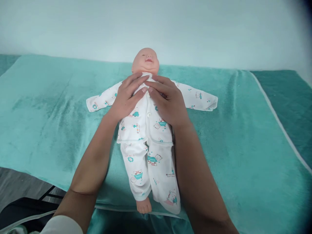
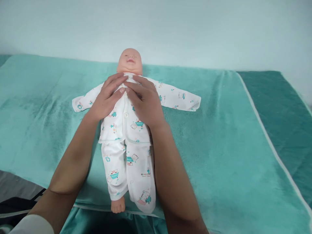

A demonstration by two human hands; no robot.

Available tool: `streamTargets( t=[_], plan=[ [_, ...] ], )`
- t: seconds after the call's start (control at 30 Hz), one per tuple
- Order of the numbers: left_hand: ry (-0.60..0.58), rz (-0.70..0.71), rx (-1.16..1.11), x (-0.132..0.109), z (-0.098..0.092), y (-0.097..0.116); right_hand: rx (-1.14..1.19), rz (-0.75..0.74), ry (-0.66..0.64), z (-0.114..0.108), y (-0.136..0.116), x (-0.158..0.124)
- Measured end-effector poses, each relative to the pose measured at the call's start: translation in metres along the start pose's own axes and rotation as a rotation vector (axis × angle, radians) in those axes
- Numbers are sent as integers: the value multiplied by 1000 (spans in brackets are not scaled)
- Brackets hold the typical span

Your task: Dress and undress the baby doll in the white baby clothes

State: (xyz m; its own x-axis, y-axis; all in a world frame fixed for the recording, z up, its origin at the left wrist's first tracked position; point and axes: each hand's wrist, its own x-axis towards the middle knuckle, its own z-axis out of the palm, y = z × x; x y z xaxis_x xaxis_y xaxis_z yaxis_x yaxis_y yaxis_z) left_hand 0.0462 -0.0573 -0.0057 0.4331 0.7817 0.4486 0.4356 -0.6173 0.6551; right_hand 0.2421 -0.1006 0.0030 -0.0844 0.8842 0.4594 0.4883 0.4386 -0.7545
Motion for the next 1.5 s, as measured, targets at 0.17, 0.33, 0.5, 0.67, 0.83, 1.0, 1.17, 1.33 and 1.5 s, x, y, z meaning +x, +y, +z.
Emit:
streamTargets(
  t=[0.17, 0.33, 0.5, 0.67, 0.83, 1.0, 1.17, 1.33, 1.5],
  plan=[
    [-3, -10, -2, -1, -1, 4, 3, 4, 22, 0, 1, 0],
    [9, -25, 22, -1, -1, 9, 45, 16, 30, 0, 1, 0],
    [23, -22, 26, -1, -1, 11, 73, 35, 37, 0, -1, 0],
    [28, -21, 28, -1, -1, 11, 69, 35, 34, 0, -1, 0],
    [30, -8, 14, -1, -1, 9, 96, 25, 48, 1, 0, 0],
    [31, -2, 18, -1, 0, 7, 146, 28, 56, 1, 1, -1],
    [29, 16, 23, -2, 0, 6, 172, 41, 64, 2, 1, -1],
    [29, 29, 33, -2, 1, 2, 208, 83, 63, 1, -2, 0],
    [29, 29, 37, -2, 1, 0, 221, 88, 67, 1, -2, 0]
  ],
)
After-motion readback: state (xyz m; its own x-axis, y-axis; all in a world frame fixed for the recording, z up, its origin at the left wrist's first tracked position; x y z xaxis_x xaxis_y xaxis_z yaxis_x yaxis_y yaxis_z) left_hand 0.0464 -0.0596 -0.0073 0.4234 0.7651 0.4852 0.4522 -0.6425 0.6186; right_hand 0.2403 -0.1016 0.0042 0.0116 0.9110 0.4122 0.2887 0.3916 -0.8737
